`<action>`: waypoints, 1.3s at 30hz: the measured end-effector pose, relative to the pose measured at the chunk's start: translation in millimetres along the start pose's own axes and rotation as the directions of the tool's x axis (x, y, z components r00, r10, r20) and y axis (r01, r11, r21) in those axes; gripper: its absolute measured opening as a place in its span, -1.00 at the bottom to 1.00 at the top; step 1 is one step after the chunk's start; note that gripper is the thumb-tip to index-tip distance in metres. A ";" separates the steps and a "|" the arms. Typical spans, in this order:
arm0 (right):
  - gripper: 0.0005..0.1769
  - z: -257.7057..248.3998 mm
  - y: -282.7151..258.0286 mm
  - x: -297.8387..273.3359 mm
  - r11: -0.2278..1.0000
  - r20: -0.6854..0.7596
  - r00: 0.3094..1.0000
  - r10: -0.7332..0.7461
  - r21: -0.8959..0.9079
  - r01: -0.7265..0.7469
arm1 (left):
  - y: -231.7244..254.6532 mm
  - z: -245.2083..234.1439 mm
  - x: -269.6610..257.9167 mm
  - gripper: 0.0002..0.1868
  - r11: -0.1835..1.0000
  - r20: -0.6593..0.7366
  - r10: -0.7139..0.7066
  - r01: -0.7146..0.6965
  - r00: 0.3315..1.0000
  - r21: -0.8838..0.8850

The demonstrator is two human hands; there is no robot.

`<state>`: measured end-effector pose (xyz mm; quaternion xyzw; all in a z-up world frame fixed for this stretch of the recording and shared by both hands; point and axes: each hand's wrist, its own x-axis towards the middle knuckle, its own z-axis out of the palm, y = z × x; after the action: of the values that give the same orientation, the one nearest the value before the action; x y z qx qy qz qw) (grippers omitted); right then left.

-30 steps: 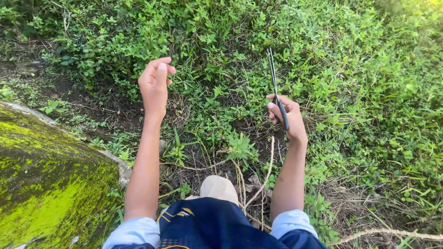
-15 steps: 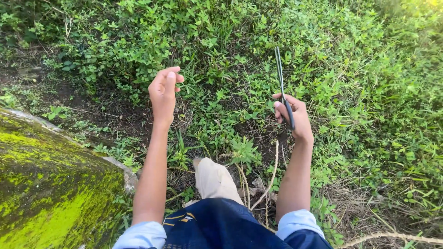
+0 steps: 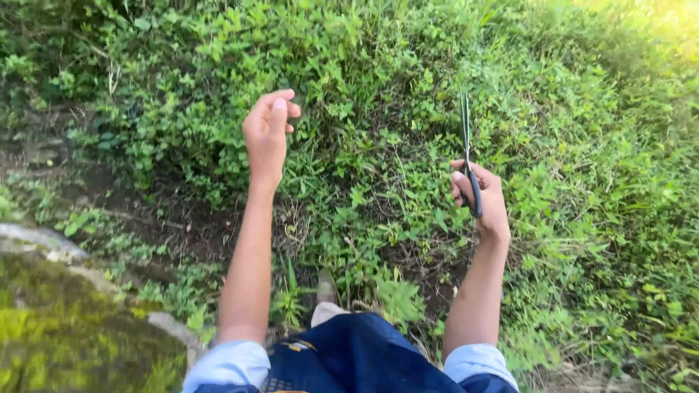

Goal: Trim and cut overgrown weeds and stalks in an outdoor garden area using scissors.

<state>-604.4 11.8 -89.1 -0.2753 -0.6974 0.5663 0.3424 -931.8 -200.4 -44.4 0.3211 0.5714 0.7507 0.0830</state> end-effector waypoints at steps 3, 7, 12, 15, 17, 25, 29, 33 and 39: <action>-0.70 11.5 13.6 41.4 1.000 0.002 1.000 0.020 0.009 -0.020 | -19.4 -6.7 25.8 -0.74 1.000 -0.026 0.021 -0.020 0.999 0.023; -0.69 45.0 13.7 87.2 1.000 0.074 0.997 0.028 0.007 -0.028 | -33.0 -29.6 39.8 -0.73 0.999 -0.096 0.026 -0.024 0.995 0.029; -0.68 80.0 4.8 129.3 0.999 0.181 0.983 0.026 -0.024 -0.022 | -33.1 -56.3 58.4 -0.68 1.000 -0.167 -0.008 0.013 0.986 0.027; -0.67 100.8 3.3 144.6 0.999 0.211 0.977 0.037 -0.037 -0.030 | -49.9 -68.9 68.3 -0.70 0.999 -0.190 -0.017 0.022 0.982 0.026; -0.67 111.9 0.8 151.1 0.999 0.230 0.973 0.035 -0.045 -0.025 | -50.8 -74.1 73.8 -0.70 0.999 -0.205 -0.031 0.039 0.978 0.033; -0.69 154.0 -2.7 151.9 0.999 0.215 0.976 0.039 -0.005 -0.039 | -50.5 -99.3 102.1 -0.72 0.995 -0.141 -0.095 0.096 0.985 0.001; -0.65 157.4 10.8 148.4 0.996 0.219 0.972 0.089 -0.013 -0.088 | -57.9 -109.0 101.8 -0.73 0.991 -0.124 -0.130 0.132 0.984 0.000; -0.63 153.7 15.8 141.8 0.992 0.215 0.969 0.123 0.003 -0.127 | -56.9 -104.5 103.5 -0.74 0.987 -0.103 -0.153 0.157 0.983 0.035; -0.67 130.9 17.9 140.6 0.994 0.171 0.981 0.095 0.034 -0.102 | -45.4 -86.2 102.3 -0.70 0.992 -0.073 -0.119 0.122 0.990 0.042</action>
<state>-794.1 45.3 -99.5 -0.2531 -0.6973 0.6185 0.2592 -1072.3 -204.3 -58.3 0.2613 0.6094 0.7418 0.1005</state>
